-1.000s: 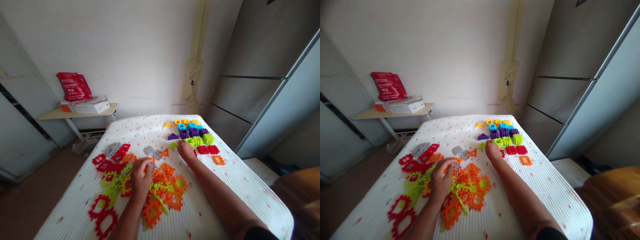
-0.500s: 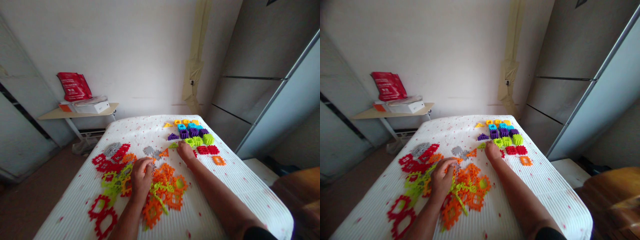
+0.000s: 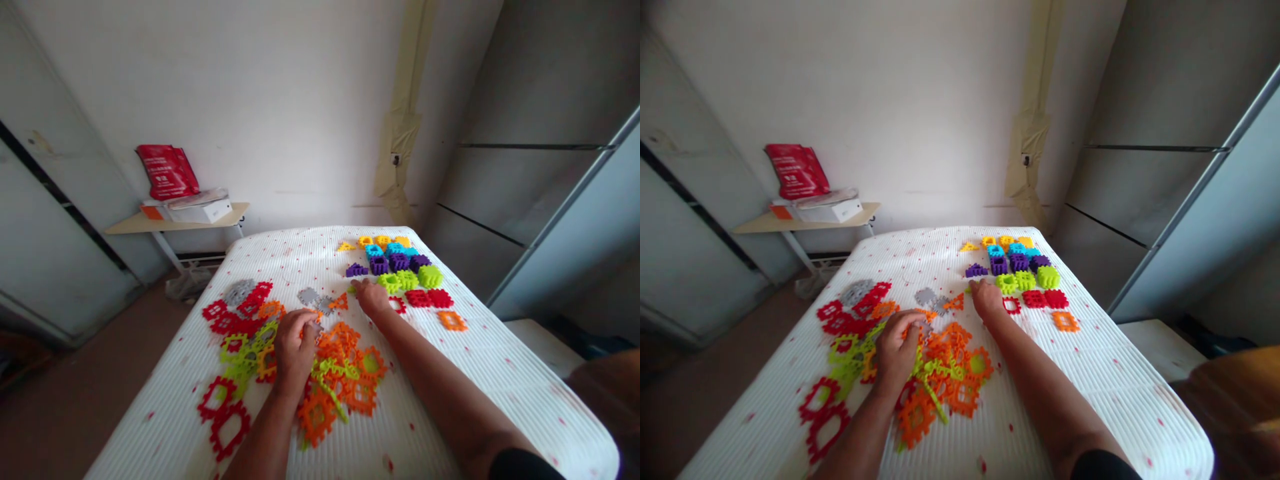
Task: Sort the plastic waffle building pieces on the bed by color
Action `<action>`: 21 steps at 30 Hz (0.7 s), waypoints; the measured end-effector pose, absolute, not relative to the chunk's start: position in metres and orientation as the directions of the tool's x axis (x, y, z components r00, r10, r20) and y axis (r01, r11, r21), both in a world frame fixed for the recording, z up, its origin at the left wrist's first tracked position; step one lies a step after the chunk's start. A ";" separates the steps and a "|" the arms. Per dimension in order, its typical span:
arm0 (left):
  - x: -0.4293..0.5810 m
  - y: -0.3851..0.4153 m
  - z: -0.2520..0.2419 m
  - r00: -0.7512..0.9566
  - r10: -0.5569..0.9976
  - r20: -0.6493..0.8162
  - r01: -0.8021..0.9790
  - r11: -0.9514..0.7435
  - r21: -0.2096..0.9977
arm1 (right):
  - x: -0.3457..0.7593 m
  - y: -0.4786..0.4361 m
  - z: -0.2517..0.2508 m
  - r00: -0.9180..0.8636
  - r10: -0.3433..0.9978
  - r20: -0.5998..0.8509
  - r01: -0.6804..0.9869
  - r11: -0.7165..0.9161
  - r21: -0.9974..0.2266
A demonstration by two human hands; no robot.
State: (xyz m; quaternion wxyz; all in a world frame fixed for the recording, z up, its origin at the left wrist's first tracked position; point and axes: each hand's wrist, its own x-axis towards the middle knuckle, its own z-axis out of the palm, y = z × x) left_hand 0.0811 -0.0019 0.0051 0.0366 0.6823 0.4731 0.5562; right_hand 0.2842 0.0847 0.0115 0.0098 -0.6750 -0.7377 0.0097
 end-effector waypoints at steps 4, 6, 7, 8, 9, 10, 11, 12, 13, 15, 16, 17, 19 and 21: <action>0.083 -0.004 0.007 -0.085 0.698 0.711 0.601 -0.534 0.595 | 0.285 0.086 0.008 -0.065 0.997 0.044 0.998 0.065 0.003; 0.083 -0.005 0.008 -0.086 0.697 0.712 0.599 -0.535 0.596 | 0.286 0.086 0.007 -0.061 0.997 0.053 0.998 0.061 0.007; 0.084 -0.005 0.008 -0.085 0.697 0.712 0.598 -0.536 0.596 | 0.287 0.086 0.006 -0.058 0.997 0.056 0.998 0.057 0.008; 0.084 -0.005 0.008 -0.083 0.698 0.712 0.596 -0.538 0.596 | 0.288 0.086 0.006 -0.054 0.997 0.058 0.999 0.053 0.008; 0.084 -0.005 0.008 -0.081 0.700 0.709 0.594 -0.537 0.598 | 0.288 0.086 0.006 -0.049 0.997 0.059 0.999 0.048 0.008; 0.084 -0.005 0.007 -0.082 0.702 0.707 0.593 -0.536 0.601 | 0.289 0.086 0.005 -0.044 0.997 0.060 0.999 0.043 0.008; 0.084 -0.005 0.007 -0.084 0.705 0.704 0.592 -0.533 0.604 | 0.289 0.086 0.005 -0.039 0.998 0.058 0.999 0.039 0.008; 0.083 -0.006 0.007 -0.086 0.707 0.702 0.592 -0.530 0.607 | 0.289 0.086 0.005 -0.035 0.998 0.056 0.999 0.035 0.008; 0.083 -0.006 0.007 -0.088 0.709 0.700 0.593 -0.527 0.609 | 0.289 0.086 0.005 -0.032 0.998 0.052 0.999 0.031 0.007; 0.083 -0.006 0.007 -0.086 0.713 0.696 0.594 -0.524 0.610 | 0.288 0.086 0.005 -0.026 0.999 0.045 1.000 0.025 0.004; 0.083 -0.005 0.007 -0.082 0.714 0.695 0.593 -0.525 0.610 | 0.288 0.086 0.005 -0.022 0.999 0.043 1.000 0.022 0.001; 0.083 -0.005 0.008 -0.080 0.715 0.694 0.592 -0.526 0.610 | 0.287 0.085 0.006 -0.019 0.999 0.042 1.000 0.019 -0.001; 0.083 -0.005 0.008 -0.082 0.714 0.695 0.589 -0.528 0.612 | 0.285 0.082 0.008 -0.014 0.999 0.051 1.000 0.015 -0.009; 0.082 -0.005 0.008 -0.085 0.711 0.698 0.586 -0.530 0.612 | 0.284 0.074 0.015 -0.020 0.997 0.080 1.000 0.022 -0.021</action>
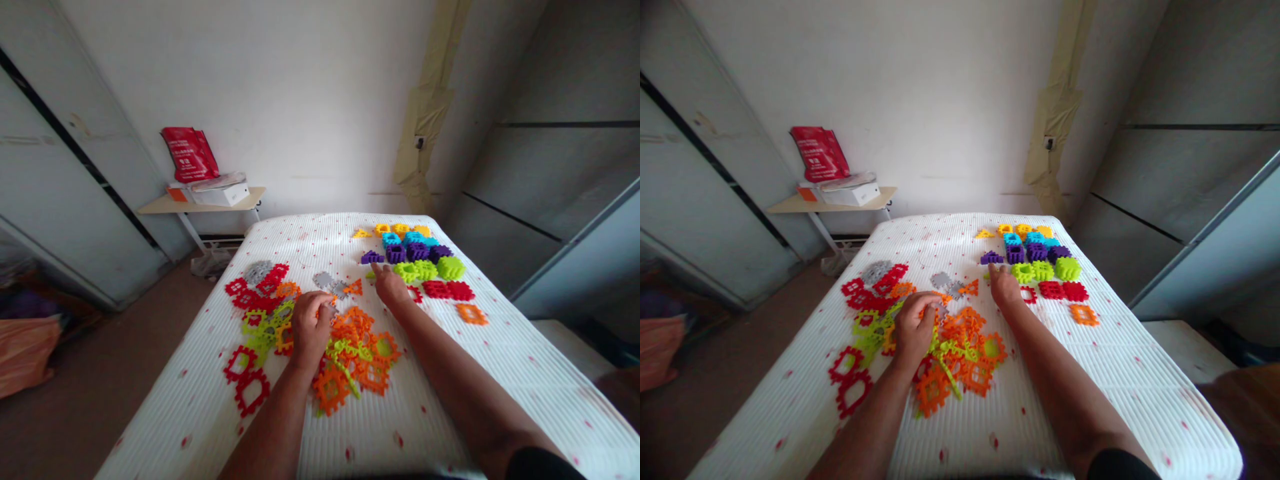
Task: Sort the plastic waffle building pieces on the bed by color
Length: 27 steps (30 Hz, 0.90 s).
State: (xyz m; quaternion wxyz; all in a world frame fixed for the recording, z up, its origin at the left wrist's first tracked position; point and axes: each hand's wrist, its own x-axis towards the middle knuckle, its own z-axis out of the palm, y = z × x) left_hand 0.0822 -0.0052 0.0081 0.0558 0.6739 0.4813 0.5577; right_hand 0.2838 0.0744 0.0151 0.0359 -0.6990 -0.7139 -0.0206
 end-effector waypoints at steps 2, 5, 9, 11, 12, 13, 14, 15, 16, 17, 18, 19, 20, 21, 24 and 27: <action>0.081 -0.005 0.008 -0.088 0.708 0.701 0.588 -0.531 0.610 | 0.283 0.063 0.026 -0.065 0.988 0.142 0.996 0.074 -0.059; 0.081 -0.005 0.009 -0.085 0.707 0.702 0.594 -0.530 0.605 | 0.285 0.039 0.046 -0.267 0.953 0.140 0.944 0.288 -0.161; 0.082 -0.005 0.009 -0.076 0.711 0.699 0.590 -0.534 0.606 | 0.290 0.005 0.063 -0.662 0.735 -0.147 0.714 0.558 -0.423; 0.082 -0.005 0.008 -0.076 0.707 0.703 0.584 -0.540 0.606 | 0.289 -0.011 0.063 -0.726 0.670 -0.155 0.652 0.600 -0.464; 0.083 -0.005 0.008 -0.076 0.707 0.704 0.584 -0.541 0.606 | 0.287 -0.018 0.061 -0.726 0.676 -0.129 0.652 0.616 -0.441; 0.083 -0.005 0.008 -0.078 0.707 0.703 0.585 -0.539 0.606 | 0.284 -0.024 0.058 -0.715 0.692 -0.101 0.666 0.630 -0.399; 0.083 -0.005 0.008 -0.079 0.708 0.702 0.588 -0.536 0.606 | 0.279 -0.028 0.056 -0.703 0.706 -0.085 0.684 0.639 -0.351; 0.083 -0.005 0.007 -0.079 0.709 0.701 0.591 -0.533 0.606 | 0.275 -0.032 0.053 -0.691 0.718 -0.080 0.703 0.643 -0.304; 0.083 -0.005 0.007 -0.077 0.709 0.701 0.593 -0.532 0.604 | 0.270 -0.035 0.050 -0.682 0.726 -0.085 0.718 0.644 -0.265; 0.083 -0.005 0.007 -0.076 0.709 0.701 0.593 -0.533 0.603 | 0.266 -0.036 0.048 -0.678 0.729 -0.092 0.727 0.646 -0.232; 0.083 -0.005 0.007 -0.076 0.708 0.702 0.593 -0.534 0.602 | 0.262 -0.037 0.047 -0.677 0.729 -0.098 0.731 0.651 -0.208; 0.083 -0.005 0.007 -0.074 0.707 0.704 0.591 -0.537 0.602 | 0.260 -0.037 0.046 -0.680 0.727 -0.100 0.730 0.656 -0.193; 0.083 -0.005 0.008 -0.074 0.705 0.706 0.590 -0.540 0.601 | 0.259 -0.037 0.046 -0.685 0.722 -0.098 0.725 0.662 -0.188; 0.083 -0.005 0.008 -0.074 0.703 0.707 0.589 -0.542 0.600 | 0.259 -0.036 0.046 -0.692 0.715 -0.095 0.718 0.669 -0.195; 0.083 -0.005 0.008 -0.067 0.708 0.703 0.589 -0.541 0.601 | 0.265 -0.031 0.050 -0.718 0.695 -0.044 0.676 0.680 -0.282; 0.084 -0.005 0.007 -0.058 0.723 0.688 0.584 -0.534 0.611 | 0.274 -0.023 0.050 -0.680 0.728 0.084 0.609 0.626 -0.488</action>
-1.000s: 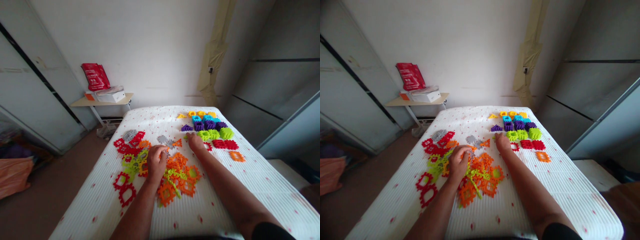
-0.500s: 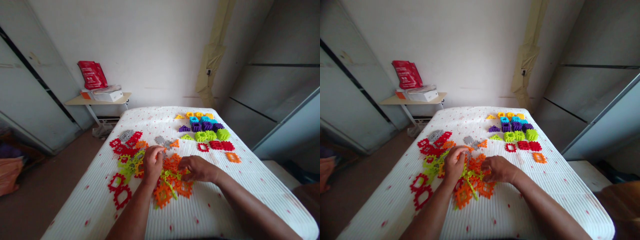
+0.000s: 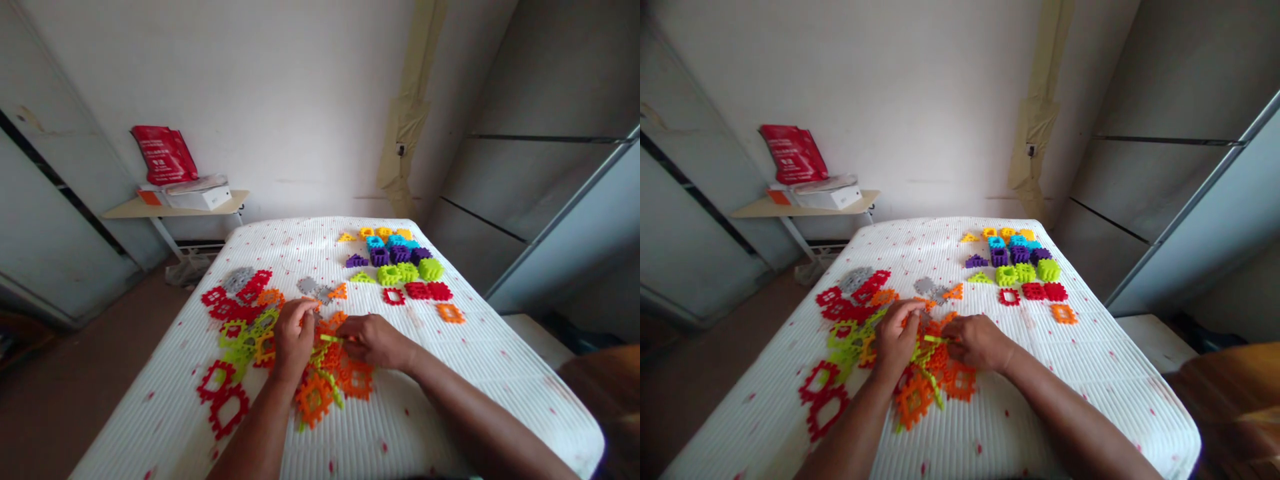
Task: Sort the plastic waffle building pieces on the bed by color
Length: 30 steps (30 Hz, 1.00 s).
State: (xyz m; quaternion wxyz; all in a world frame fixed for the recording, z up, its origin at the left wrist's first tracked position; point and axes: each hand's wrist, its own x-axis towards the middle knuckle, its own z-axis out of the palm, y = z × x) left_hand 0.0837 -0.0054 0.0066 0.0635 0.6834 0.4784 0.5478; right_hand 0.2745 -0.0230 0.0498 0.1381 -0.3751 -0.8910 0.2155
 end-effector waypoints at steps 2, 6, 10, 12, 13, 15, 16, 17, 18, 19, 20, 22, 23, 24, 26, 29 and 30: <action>0.084 -0.006 0.006 -0.053 0.729 0.683 0.579 -0.535 0.616 | 0.280 -0.016 0.044 -0.597 0.788 0.151 0.517 0.522 -0.679; 0.086 -0.006 0.005 -0.010 0.741 0.671 0.554 -0.554 0.621 | 0.280 -0.004 0.027 -0.417 0.906 0.073 0.217 0.177 -0.960; 0.088 -0.008 0.008 0.062 0.774 0.631 0.532 -0.560 0.635 | 0.271 -0.005 0.023 -0.369 0.929 0.027 0.040 0.045 -0.998; 0.089 -0.009 0.010 0.083 0.790 0.607 0.527 -0.552 0.646 | 0.266 -0.008 0.024 -0.351 0.936 0.034 0.011 0.040 -0.999; 0.089 -0.010 0.010 0.090 0.797 0.597 0.525 -0.547 0.652 | 0.264 -0.009 0.024 -0.345 0.938 0.038 0.002 0.042 -0.999; 0.089 -0.010 0.010 0.100 0.810 0.578 0.518 -0.538 0.665 | 0.261 -0.011 0.022 -0.346 0.937 0.051 -0.003 0.053 -0.999; 0.089 -0.011 0.010 0.101 0.817 0.568 0.512 -0.533 0.674 | 0.261 -0.011 0.021 -0.349 0.935 0.057 0.003 0.062 -0.998; 0.089 -0.011 0.010 0.100 0.826 0.555 0.502 -0.524 0.688 | 0.261 -0.011 0.019 -0.349 0.935 0.064 0.013 0.073 -0.997; 0.089 -0.010 0.010 0.098 0.838 0.537 0.490 -0.511 0.707 | 0.261 -0.011 0.017 -0.350 0.934 0.068 0.029 0.084 -0.996; 0.089 -0.010 0.010 0.092 0.853 0.513 0.473 -0.491 0.731 | 0.261 -0.011 0.015 -0.348 0.935 0.072 0.050 0.096 -0.994; 0.089 -0.010 0.009 0.082 0.871 0.484 0.450 -0.466 0.762 | 0.261 -0.011 0.014 -0.346 0.935 0.076 0.075 0.108 -0.991; 0.089 -0.009 0.008 0.054 0.904 0.425 0.375 -0.413 0.830 | 0.261 -0.010 0.011 -0.345 0.934 0.089 0.123 0.139 -0.983; 0.088 -0.008 0.007 0.034 0.917 0.399 0.329 -0.387 0.861 | 0.261 -0.010 0.011 -0.347 0.932 0.102 0.148 0.162 -0.976; 0.088 -0.008 0.006 0.012 0.926 0.377 0.283 -0.364 0.887 | 0.261 -0.010 0.011 -0.352 0.928 0.124 0.180 0.197 -0.964; 0.087 -0.008 0.005 -0.034 0.936 0.349 0.208 -0.335 0.919 | 0.261 -0.010 0.011 -0.371 0.909 0.188 0.271 0.300 -0.914; 0.087 -0.007 0.004 -0.100 0.935 0.341 0.178 -0.321 0.930 | 0.265 -0.009 0.014 -0.368 0.878 0.307 0.431 0.454 -0.780; 0.087 -0.007 0.004 -0.112 0.933 0.342 0.183 -0.319 0.930 | 0.267 -0.008 0.016 -0.338 0.871 0.356 0.476 0.485 -0.734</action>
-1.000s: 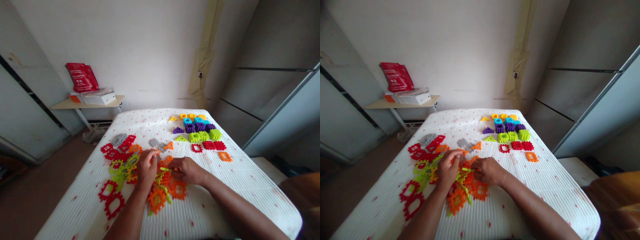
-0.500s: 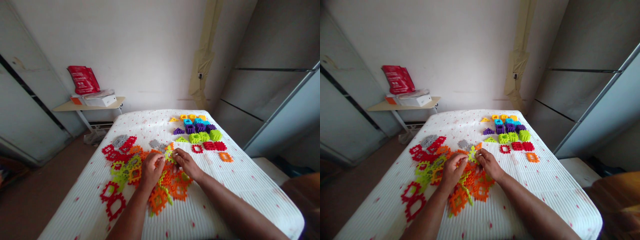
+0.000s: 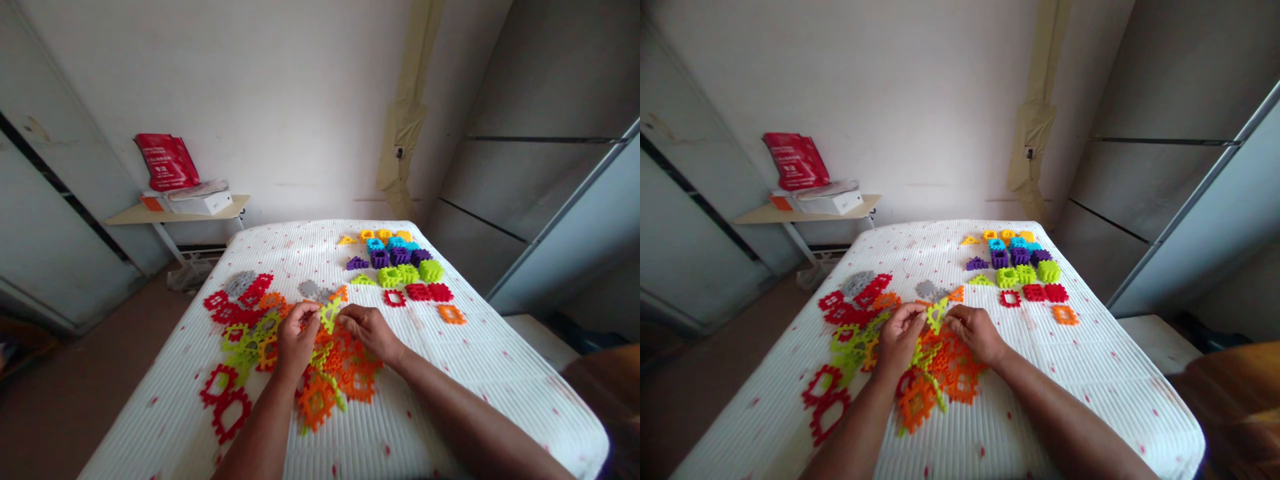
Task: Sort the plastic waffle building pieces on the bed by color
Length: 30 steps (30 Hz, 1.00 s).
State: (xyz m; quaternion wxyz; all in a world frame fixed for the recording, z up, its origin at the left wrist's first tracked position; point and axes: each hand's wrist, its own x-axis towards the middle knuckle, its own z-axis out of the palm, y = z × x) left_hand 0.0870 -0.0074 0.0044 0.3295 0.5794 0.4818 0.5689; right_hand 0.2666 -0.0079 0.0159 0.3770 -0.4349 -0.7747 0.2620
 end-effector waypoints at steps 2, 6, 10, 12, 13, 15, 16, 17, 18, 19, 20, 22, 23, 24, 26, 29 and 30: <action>0.087 -0.007 0.005 -0.119 0.932 0.342 0.200 -0.315 0.928 | 0.271 -0.007 0.020 -0.281 0.822 0.494 0.544 0.561 -0.624; 0.089 -0.008 0.008 -0.101 0.944 0.316 0.186 -0.294 0.938 | 0.277 -0.006 0.027 -0.468 0.561 0.683 0.576 0.779 -0.245; 0.091 -0.009 0.012 -0.087 0.971 0.222 0.067 -0.217 0.974 | 0.275 -0.008 0.030 -0.649 0.449 0.614 0.561 0.828 -0.012; 0.092 -0.010 0.014 -0.074 0.977 0.198 0.028 -0.196 0.980 | 0.273 -0.009 0.030 -0.666 0.456 0.591 0.563 0.827 -0.004; 0.092 -0.010 0.014 -0.064 0.979 0.194 0.018 -0.193 0.981 | 0.272 -0.009 0.030 -0.662 0.473 0.581 0.566 0.824 -0.025; 0.092 -0.011 0.015 -0.042 0.980 0.193 0.008 -0.193 0.981 | 0.270 -0.010 0.030 -0.639 0.523 0.563 0.570 0.814 -0.110; 0.092 -0.012 0.016 -0.034 0.981 0.194 0.003 -0.194 0.981 | 0.269 -0.011 0.029 -0.624 0.553 0.551 0.567 0.806 -0.168; 0.092 -0.012 0.016 -0.030 0.980 0.195 -0.002 -0.195 0.981 | 0.269 -0.010 0.029 -0.609 0.585 0.535 0.562 0.795 -0.230; 0.092 -0.012 0.016 -0.030 0.980 0.197 -0.007 -0.198 0.980 | 0.270 -0.009 0.029 -0.595 0.617 0.515 0.556 0.779 -0.290; 0.092 -0.012 0.015 -0.032 0.979 0.202 -0.013 -0.202 0.979 | 0.271 -0.007 0.030 -0.580 0.650 0.491 0.557 0.756 -0.344; 0.092 -0.012 0.014 -0.035 0.977 0.209 -0.022 -0.210 0.977 | 0.274 -0.003 0.030 -0.559 0.688 0.464 0.571 0.724 -0.386; 0.091 -0.010 0.011 -0.045 0.974 0.224 -0.036 -0.225 0.974 | 0.282 0.010 0.032 -0.478 0.772 0.420 0.651 0.632 -0.421; 0.091 -0.009 0.009 -0.048 0.972 0.229 -0.037 -0.230 0.972 | 0.287 0.018 0.034 -0.418 0.815 0.403 0.709 0.569 -0.417; 0.090 -0.008 0.007 -0.050 0.972 0.231 -0.031 -0.233 0.972 | 0.293 0.028 0.036 -0.351 0.853 0.386 0.769 0.498 -0.401; 0.089 -0.006 0.003 -0.055 0.971 0.233 0.000 -0.234 0.972 | 0.303 0.048 0.040 -0.230 0.913 0.338 0.871 0.348 -0.347; 0.086 -0.005 0.000 -0.049 0.969 0.241 0.043 -0.239 0.970 | 0.312 0.073 0.043 -0.127 0.967 0.220 0.958 0.177 -0.227; 0.086 -0.005 0.000 -0.043 0.969 0.243 0.052 -0.241 0.969 | 0.312 0.079 0.043 -0.108 0.977 0.186 0.970 0.145 -0.194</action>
